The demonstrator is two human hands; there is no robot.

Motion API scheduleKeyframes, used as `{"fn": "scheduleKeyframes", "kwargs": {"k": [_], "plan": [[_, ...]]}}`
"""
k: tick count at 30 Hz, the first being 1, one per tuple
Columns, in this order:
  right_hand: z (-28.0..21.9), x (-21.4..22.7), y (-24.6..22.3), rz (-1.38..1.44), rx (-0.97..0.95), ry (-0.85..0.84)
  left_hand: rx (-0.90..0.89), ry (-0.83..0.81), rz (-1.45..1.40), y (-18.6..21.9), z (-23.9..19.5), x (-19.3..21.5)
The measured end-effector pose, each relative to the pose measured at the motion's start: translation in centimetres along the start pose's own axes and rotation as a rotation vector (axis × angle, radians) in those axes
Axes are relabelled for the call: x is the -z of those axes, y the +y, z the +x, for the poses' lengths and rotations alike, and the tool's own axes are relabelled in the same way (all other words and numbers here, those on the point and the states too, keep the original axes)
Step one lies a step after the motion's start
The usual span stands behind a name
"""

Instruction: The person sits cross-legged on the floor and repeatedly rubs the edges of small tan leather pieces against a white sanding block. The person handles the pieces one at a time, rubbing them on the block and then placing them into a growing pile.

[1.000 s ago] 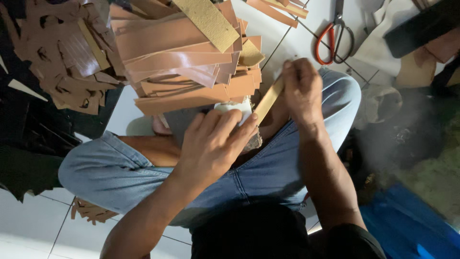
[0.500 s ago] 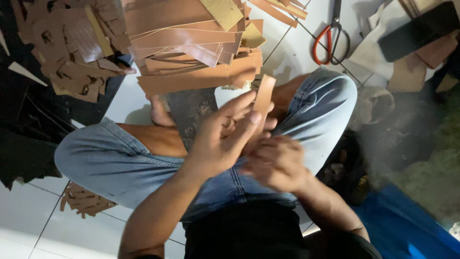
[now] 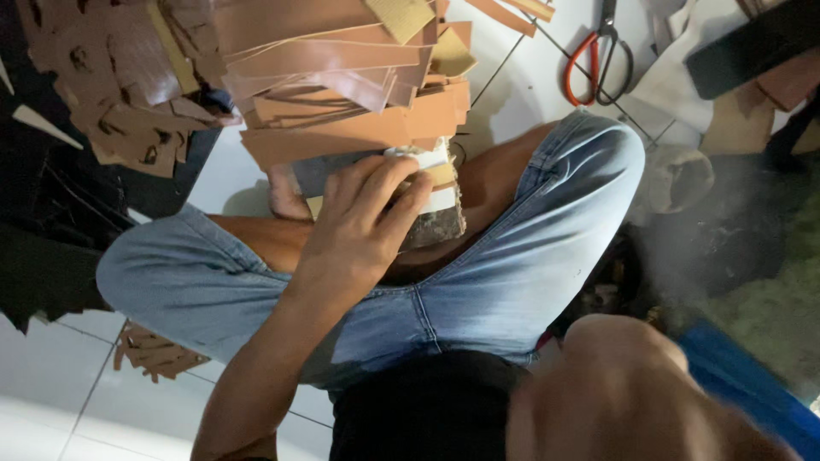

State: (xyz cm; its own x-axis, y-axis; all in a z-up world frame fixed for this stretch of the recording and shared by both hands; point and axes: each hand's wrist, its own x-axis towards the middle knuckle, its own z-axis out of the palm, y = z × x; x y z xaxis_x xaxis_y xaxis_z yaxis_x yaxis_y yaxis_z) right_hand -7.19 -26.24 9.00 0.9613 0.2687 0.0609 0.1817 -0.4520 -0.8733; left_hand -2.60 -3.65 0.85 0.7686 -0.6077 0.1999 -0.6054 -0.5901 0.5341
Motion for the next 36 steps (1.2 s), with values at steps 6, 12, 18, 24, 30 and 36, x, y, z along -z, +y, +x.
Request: {"fn": "scheduleKeyframes", "kwargs": {"k": [6, 12, 18, 24, 30, 36], "plan": [[0.0, 0.7, -0.2, -0.068, -0.044, -0.014, 0.073, -0.009, -0.1, 0.1, 0.5, -0.1], [1.8, 1.1, -0.4, -0.146, -0.038, -0.051, 0.086, -0.015, -0.134, -0.3, 0.1, -0.3], [4.2, -2.5, 5.5, -0.35, 0.027, 0.005, 0.095, -0.04, -0.145, -0.3, 0.4, 0.0], [3.3, -2.6, 7.2, -0.291, -0.006, -0.065, 0.09, 0.022, -0.152, -0.4, 0.9, 0.1], [4.1, -1.7, 7.0, -0.305, 0.043, -0.12, 0.148, 0.004, -0.229, -0.5, 1.0, -0.2], [4.4, -1.1, 7.9, -0.304, 0.122, -0.17, 0.076, 0.018, -0.186, -1.1, 0.9, -0.6]]}}
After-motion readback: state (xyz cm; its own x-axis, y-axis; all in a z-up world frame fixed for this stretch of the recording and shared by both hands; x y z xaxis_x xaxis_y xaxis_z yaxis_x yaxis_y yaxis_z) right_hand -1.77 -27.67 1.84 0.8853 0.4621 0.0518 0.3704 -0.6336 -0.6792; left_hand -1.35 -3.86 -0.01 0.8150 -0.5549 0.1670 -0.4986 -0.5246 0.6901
